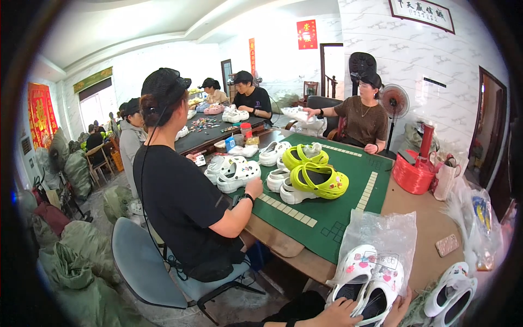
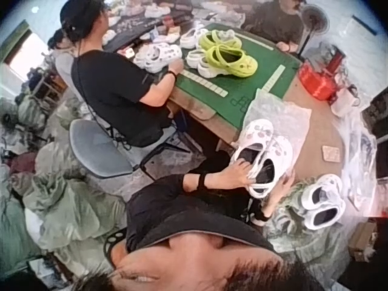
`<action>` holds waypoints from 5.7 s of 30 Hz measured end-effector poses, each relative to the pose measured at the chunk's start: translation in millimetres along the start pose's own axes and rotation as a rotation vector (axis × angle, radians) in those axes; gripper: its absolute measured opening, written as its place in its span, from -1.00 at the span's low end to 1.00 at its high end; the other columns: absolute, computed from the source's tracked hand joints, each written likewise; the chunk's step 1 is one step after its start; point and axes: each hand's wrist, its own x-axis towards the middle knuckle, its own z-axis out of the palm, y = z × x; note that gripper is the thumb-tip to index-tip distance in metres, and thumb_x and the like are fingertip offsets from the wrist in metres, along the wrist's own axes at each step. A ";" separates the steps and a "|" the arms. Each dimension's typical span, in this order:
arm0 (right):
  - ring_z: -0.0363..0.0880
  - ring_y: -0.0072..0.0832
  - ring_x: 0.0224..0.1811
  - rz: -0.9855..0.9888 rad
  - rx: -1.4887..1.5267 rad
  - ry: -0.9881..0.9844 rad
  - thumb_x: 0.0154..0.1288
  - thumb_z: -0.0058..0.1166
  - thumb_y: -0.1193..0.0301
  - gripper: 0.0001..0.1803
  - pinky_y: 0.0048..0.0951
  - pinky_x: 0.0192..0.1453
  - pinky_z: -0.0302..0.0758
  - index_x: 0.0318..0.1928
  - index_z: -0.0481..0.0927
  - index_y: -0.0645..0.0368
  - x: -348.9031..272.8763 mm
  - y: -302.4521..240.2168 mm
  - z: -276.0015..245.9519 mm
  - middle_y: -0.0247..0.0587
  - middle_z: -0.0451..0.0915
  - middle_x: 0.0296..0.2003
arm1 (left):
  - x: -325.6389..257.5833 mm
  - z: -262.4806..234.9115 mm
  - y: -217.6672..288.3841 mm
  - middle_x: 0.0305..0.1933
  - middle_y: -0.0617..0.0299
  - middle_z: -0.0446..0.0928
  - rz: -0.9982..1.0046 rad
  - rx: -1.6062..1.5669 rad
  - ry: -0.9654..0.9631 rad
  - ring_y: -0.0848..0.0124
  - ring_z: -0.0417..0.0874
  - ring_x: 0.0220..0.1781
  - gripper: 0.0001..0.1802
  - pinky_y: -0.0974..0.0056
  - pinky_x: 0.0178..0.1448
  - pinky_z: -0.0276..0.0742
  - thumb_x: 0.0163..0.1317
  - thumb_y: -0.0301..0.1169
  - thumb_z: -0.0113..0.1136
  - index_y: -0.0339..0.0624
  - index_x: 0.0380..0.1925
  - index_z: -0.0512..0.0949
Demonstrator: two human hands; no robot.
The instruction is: Place finished shoes into plastic packaging and organize them on a table.
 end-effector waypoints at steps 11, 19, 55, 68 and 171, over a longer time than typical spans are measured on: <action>0.38 -0.67 -0.44 -0.036 0.116 0.187 0.23 -0.05 0.62 -0.94 -0.59 -0.35 0.33 -0.31 0.36 0.30 14.8 90.5 -1.7 -0.36 0.42 -0.51 | 3.2 -12.6 -27.2 -0.19 0.07 0.46 -0.033 -0.194 0.027 0.16 0.48 -0.08 -0.57 0.11 0.11 0.31 0.02 -0.12 0.24 -0.03 -0.10 0.56; 0.50 -0.52 -0.19 -0.112 0.171 0.012 0.28 0.03 0.59 -0.78 -0.52 -0.07 0.44 -0.06 0.45 0.33 -20.6 70.4 -12.3 -0.22 0.57 -0.21 | 10.0 -10.9 -27.5 -0.21 0.10 0.45 -0.033 -0.184 0.056 0.23 0.48 -0.10 -0.58 0.15 0.07 0.24 0.02 -0.15 0.26 -0.02 -0.11 0.55; 0.53 -0.12 -0.29 -0.632 -0.672 0.158 0.04 0.12 0.56 -0.62 -0.31 -0.20 0.47 -0.05 0.53 0.18 11.2 -16.5 -16.5 -0.06 0.53 -0.24 | 24.3 16.4 -27.4 -0.14 0.12 0.43 0.024 0.049 0.006 0.23 0.42 0.05 -0.60 -0.03 0.22 0.14 -0.04 -0.01 0.28 0.09 -0.22 0.59; 0.52 -0.15 -0.33 -0.564 -0.694 0.111 0.02 0.17 0.53 -0.73 -0.22 -0.28 0.44 -0.19 0.57 0.19 19.3 -10.9 -6.4 -0.09 0.51 -0.40 | 27.1 17.2 -23.8 -0.12 0.13 0.43 0.021 0.013 0.027 0.24 0.42 0.07 -0.61 0.00 0.22 0.15 -0.05 -0.04 0.30 0.10 -0.22 0.59; 0.39 0.06 0.04 -0.501 -0.293 -0.347 0.22 0.04 0.30 -0.57 -0.13 0.11 0.35 0.05 0.34 0.24 4.8 58.2 126.6 0.15 0.40 -0.03 | -16.2 74.2 -99.3 -0.43 0.17 0.43 -0.676 -0.596 0.462 0.41 0.49 -0.33 -0.84 0.34 -0.17 0.42 0.04 -0.67 -0.16 -0.33 -0.34 0.35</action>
